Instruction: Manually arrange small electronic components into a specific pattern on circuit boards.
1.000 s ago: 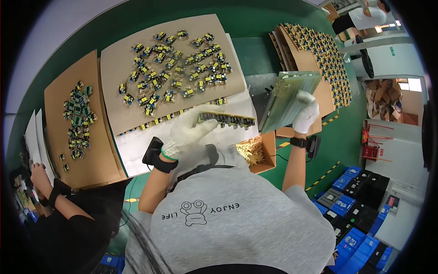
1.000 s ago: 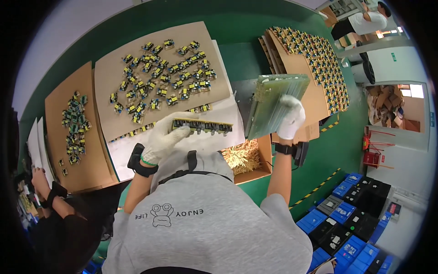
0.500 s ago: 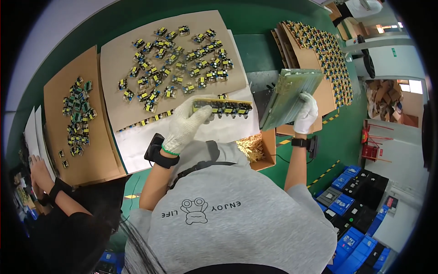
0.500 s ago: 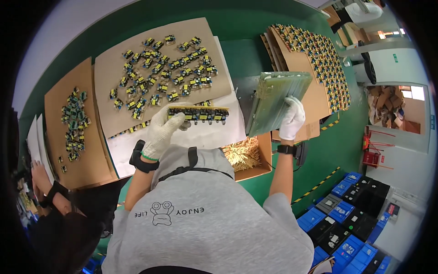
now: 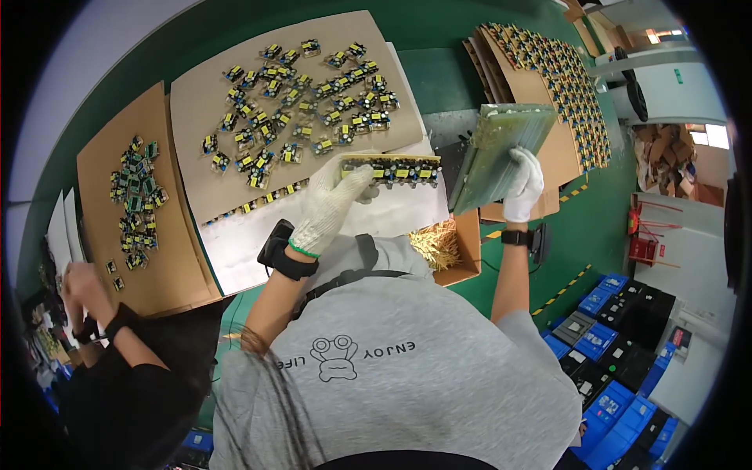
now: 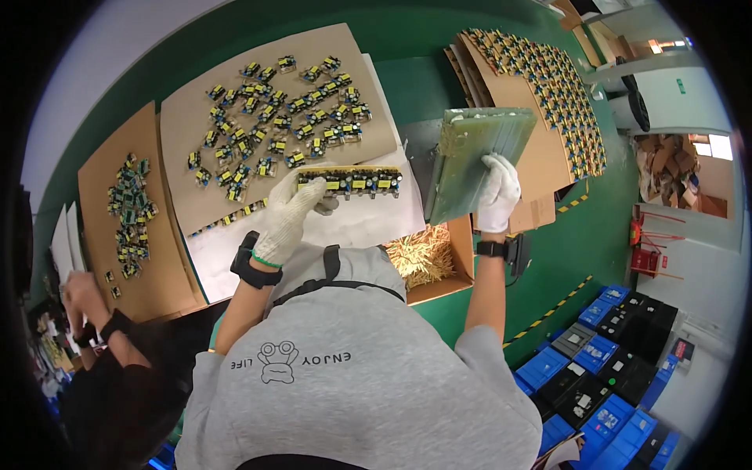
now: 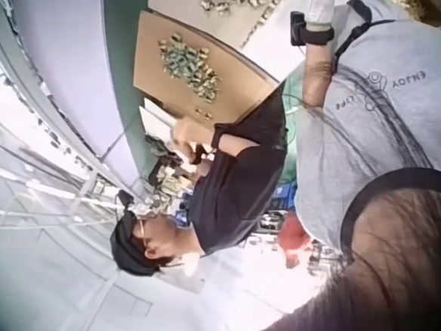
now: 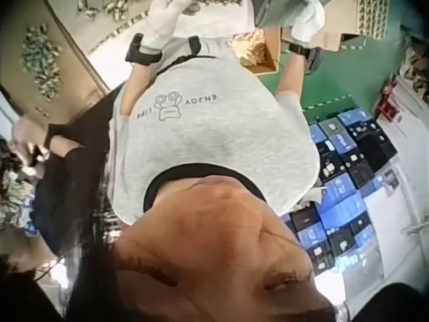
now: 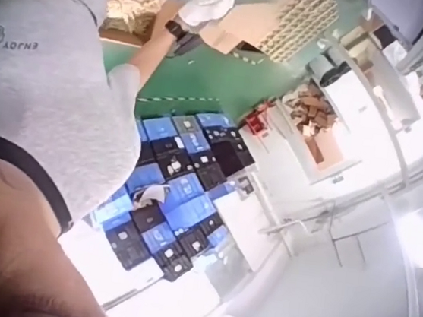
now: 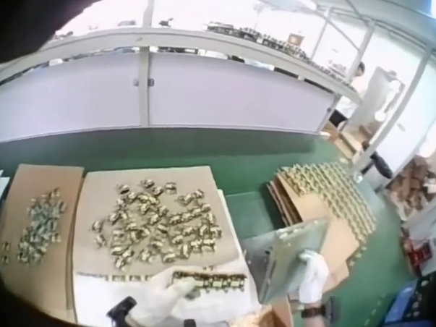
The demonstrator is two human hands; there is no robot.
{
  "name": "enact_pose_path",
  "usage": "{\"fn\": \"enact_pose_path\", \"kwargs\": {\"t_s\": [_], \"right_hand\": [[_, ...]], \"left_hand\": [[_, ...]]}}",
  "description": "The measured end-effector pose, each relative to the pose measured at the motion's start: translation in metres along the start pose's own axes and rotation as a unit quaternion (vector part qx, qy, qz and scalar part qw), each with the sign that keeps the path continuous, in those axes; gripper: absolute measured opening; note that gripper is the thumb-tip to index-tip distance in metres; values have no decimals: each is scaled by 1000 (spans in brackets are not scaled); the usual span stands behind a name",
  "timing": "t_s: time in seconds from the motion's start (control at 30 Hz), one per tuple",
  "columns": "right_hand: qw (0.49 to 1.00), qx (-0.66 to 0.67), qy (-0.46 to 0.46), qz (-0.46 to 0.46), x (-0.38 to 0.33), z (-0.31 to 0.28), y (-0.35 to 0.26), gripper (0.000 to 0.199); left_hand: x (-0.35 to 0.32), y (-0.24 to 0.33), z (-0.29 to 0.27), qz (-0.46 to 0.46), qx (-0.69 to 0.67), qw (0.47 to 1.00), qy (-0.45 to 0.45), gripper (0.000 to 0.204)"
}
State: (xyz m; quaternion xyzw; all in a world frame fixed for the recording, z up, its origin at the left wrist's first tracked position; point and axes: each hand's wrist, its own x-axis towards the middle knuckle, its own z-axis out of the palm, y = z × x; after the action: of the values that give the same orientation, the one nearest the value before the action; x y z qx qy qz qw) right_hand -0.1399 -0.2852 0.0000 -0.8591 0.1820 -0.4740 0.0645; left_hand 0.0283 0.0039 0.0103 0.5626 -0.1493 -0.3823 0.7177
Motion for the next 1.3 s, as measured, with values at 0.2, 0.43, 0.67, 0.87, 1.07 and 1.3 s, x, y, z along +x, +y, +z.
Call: {"fn": "enact_pose_path", "kwargs": {"t_s": [0.2, 0.43, 0.67, 0.87, 1.07, 1.3], "right_hand": [[928, -18, -138, 345, -58, -11, 38, 53], [776, 365, 21, 514, -60, -7, -65, 56], [782, 351, 39, 514, -52, 28, -132, 41], [924, 59, 27, 376, -63, 2, -33, 23], [972, -62, 18, 225, -66, 10, -20, 13], [964, -89, 115, 224, -59, 40, -3, 15]], "left_hand": [[2, 2, 1, 10, -25, 1000, 5, 33], [4, 3, 26, -14, -71, 997, -32, 44], [1, -10, 63, 50, 74, 983, -162, 49], [11, -21, 31, 0, 178, 979, -102, 62], [11, -28, 23, 12, 179, 978, -105, 51], [6, -30, 14, 2, 148, 985, -87, 48]]}}
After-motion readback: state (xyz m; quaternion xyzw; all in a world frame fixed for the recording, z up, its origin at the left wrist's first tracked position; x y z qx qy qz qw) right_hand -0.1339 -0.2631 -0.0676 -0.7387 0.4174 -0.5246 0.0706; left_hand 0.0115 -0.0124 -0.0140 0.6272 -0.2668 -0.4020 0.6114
